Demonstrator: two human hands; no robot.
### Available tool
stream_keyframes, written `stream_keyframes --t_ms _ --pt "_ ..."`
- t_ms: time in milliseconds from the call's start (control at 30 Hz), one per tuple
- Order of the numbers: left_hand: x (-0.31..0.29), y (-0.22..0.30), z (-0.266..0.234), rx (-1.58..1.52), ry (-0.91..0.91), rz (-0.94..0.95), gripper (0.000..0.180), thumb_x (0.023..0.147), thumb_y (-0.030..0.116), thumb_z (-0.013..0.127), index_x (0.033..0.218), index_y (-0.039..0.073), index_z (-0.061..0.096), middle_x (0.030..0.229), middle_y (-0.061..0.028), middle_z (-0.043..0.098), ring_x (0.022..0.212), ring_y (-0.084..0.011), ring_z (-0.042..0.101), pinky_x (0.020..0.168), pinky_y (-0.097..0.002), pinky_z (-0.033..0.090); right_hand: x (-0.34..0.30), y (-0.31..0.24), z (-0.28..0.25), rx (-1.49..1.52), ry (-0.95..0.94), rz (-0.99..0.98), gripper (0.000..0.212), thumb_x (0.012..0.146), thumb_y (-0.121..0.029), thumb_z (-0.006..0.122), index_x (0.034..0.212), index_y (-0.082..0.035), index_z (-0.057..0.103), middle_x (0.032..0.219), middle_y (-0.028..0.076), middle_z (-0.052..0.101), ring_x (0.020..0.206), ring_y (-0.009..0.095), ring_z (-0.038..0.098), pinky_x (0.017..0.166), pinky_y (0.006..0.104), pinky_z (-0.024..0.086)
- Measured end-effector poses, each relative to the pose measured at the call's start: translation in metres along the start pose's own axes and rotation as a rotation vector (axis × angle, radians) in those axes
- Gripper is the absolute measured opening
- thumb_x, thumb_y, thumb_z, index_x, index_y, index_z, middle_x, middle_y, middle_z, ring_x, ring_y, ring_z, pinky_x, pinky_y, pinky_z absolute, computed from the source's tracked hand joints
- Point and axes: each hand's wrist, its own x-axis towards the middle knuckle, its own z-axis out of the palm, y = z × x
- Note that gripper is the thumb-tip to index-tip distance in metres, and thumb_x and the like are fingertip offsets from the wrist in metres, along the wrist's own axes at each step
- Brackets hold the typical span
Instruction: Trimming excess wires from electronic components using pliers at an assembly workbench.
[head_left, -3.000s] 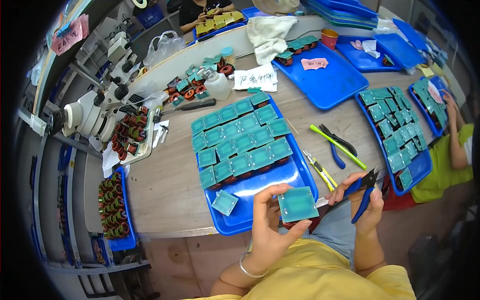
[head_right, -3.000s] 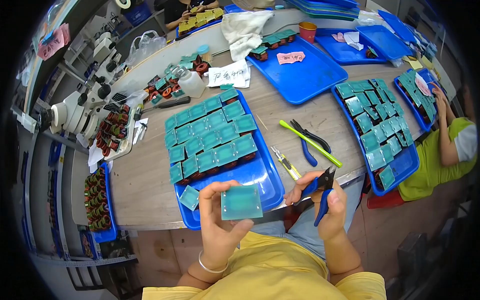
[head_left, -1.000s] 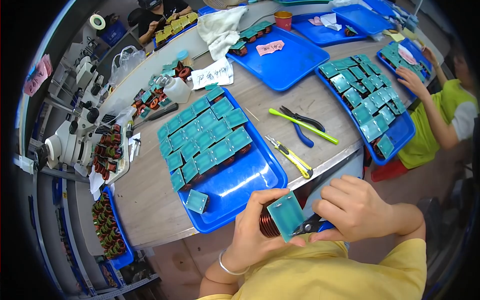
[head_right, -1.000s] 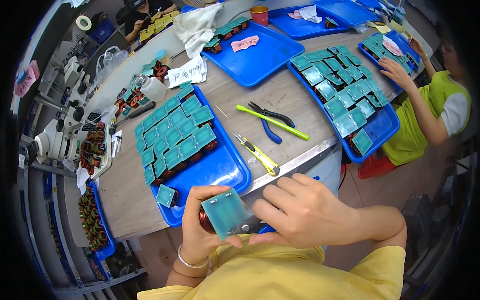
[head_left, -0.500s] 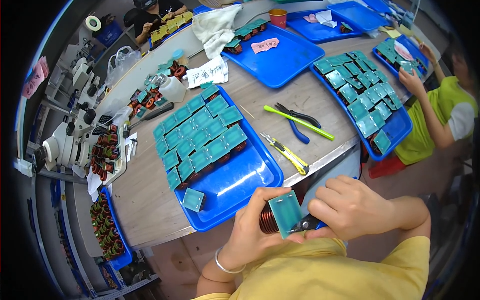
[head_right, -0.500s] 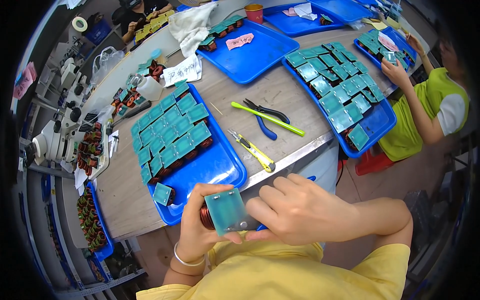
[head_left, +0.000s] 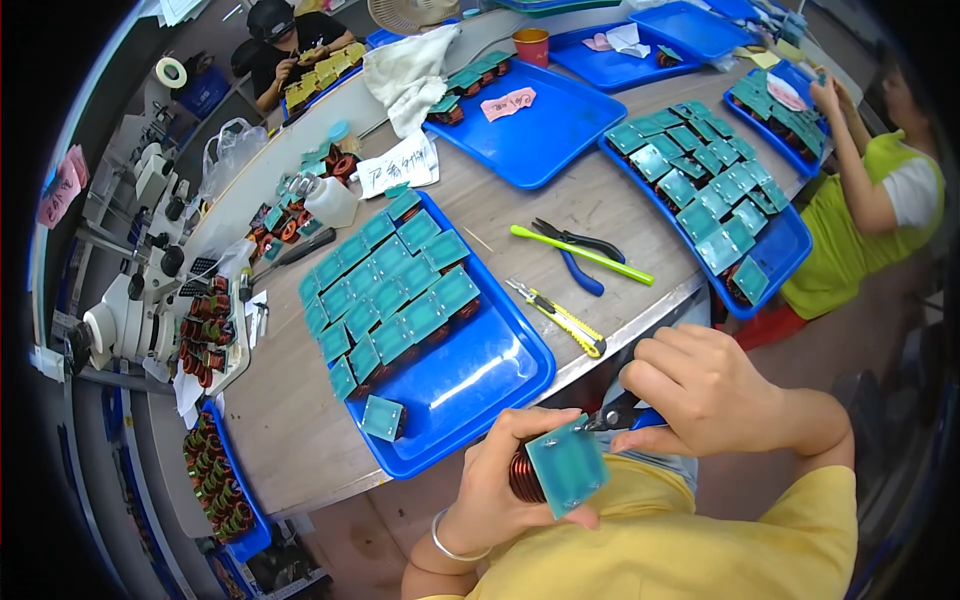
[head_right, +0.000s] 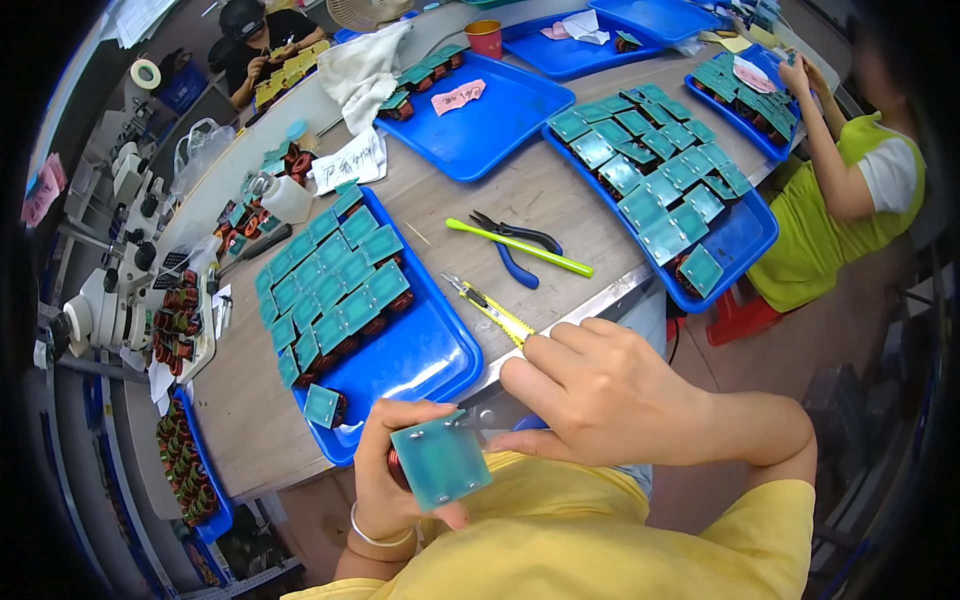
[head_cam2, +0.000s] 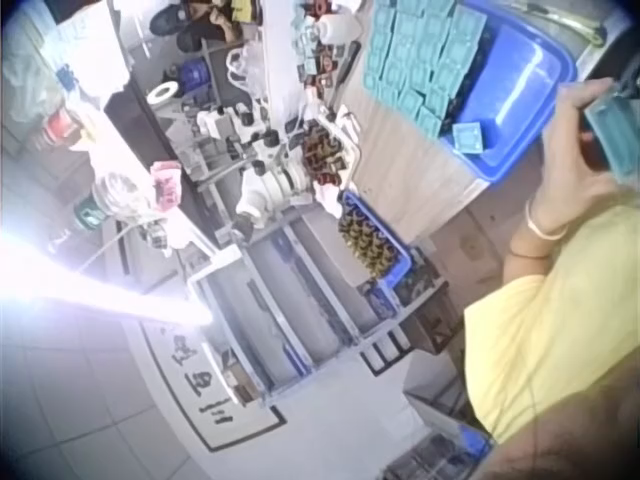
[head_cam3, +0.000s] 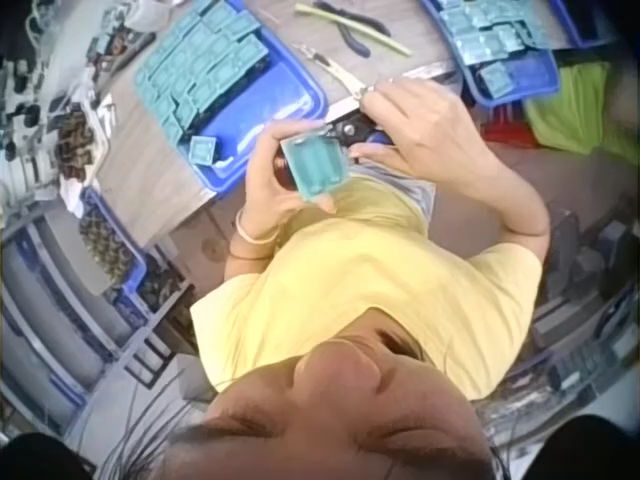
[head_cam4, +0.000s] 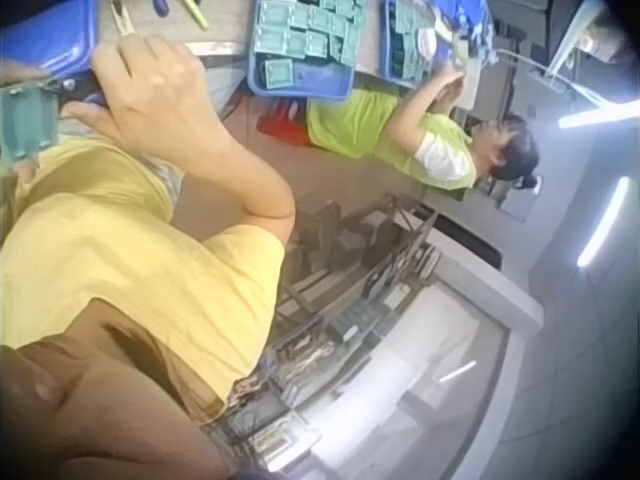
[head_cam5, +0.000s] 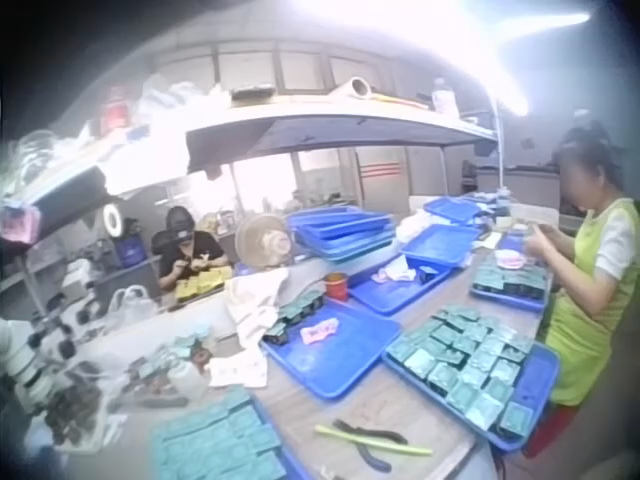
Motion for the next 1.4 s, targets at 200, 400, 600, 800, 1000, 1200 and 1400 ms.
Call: stream_keyframes --t_ms 200,400,600,800,1000,1200,1400 --pt "0.000 0.000 0.000 -0.033 0.013 0.050 0.078 0.051 0.035 0.084 0.112 -0.001 0.050 0.103 -0.0119 0.058 0.089 -0.0182 0.060 0.078 -0.0272 0.047 0.001 -0.001 -0.004 0.002 -0.016 -0.001 0.045 0.071 -0.045 0.066 0.072 -0.004 0.046 0.064 0.007 0.042 0.055 0.023 0.046 0.048 0.0311 0.036" --pt "0.001 0.000 -0.002 0.013 0.000 0.070 0.078 0.052 0.035 0.084 0.112 -0.001 0.051 0.101 -0.0123 0.059 0.088 -0.0196 0.061 0.077 -0.0274 0.048 0.002 -0.003 -0.004 -0.008 -0.030 -0.005 0.044 0.071 -0.045 0.065 0.071 -0.005 0.046 0.064 0.007 0.041 0.055 0.022 0.045 0.049 0.0310 0.036" --pt "0.004 0.002 -0.004 0.085 -0.031 0.129 0.077 0.052 0.037 0.083 0.110 -0.002 0.051 0.100 -0.0136 0.061 0.085 -0.0212 0.063 0.075 -0.0279 0.050 0.005 -0.005 -0.007 -0.034 -0.058 -0.016 0.044 0.070 -0.043 0.066 0.073 -0.005 0.046 0.065 0.007 0.040 0.057 0.022 0.045 0.052 0.0311 0.037" --pt "0.011 0.013 -0.007 0.242 -0.071 0.155 0.074 0.053 0.037 0.083 0.109 -0.002 0.053 0.099 -0.0143 0.062 0.082 -0.0214 0.063 0.073 -0.0275 0.051 0.002 -0.003 -0.006 -0.061 -0.076 -0.036 0.042 0.070 -0.041 0.066 0.073 -0.004 0.045 0.063 0.006 0.040 0.057 0.022 0.046 0.052 0.0311 0.037" --pt "0.008 0.014 -0.001 0.230 -0.036 0.006 0.084 0.043 0.053 0.080 0.103 -0.001 0.056 0.091 -0.0063 0.058 0.077 -0.0141 0.057 0.068 -0.0235 0.045 -0.004 0.004 0.004 -0.129 -0.063 -0.078 0.041 0.070 -0.039 0.068 0.071 -0.004 0.046 0.060 0.006 0.041 0.052 0.022 0.047 0.046 0.0299 0.039" --pt "0.009 0.010 0.002 0.270 -0.032 0.039 0.083 0.043 0.050 0.081 0.104 -0.001 0.056 0.094 -0.0058 0.056 0.081 -0.0128 0.053 0.070 -0.0239 0.043 -0.005 0.000 -0.004 0.019 0.028 -0.054 0.043 0.071 -0.042 0.067 0.071 -0.004 0.046 0.062 0.007 0.043 0.052 0.022 0.048 0.044 0.0301 0.039" --pt "0.008 0.011 0.003 0.162 -0.082 0.062 0.073 0.052 0.031 0.085 0.110 0.000 0.053 0.098 -0.0124 0.060 0.082 -0.0194 0.062 0.072 -0.0266 0.050 -0.001 -0.011 -0.009 -0.047 0.024 -0.039 0.045 0.071 -0.045 0.066 0.071 -0.004 0.046 0.064 0.007 0.043 0.054 0.022 0.047 0.047 0.0294 0.036"
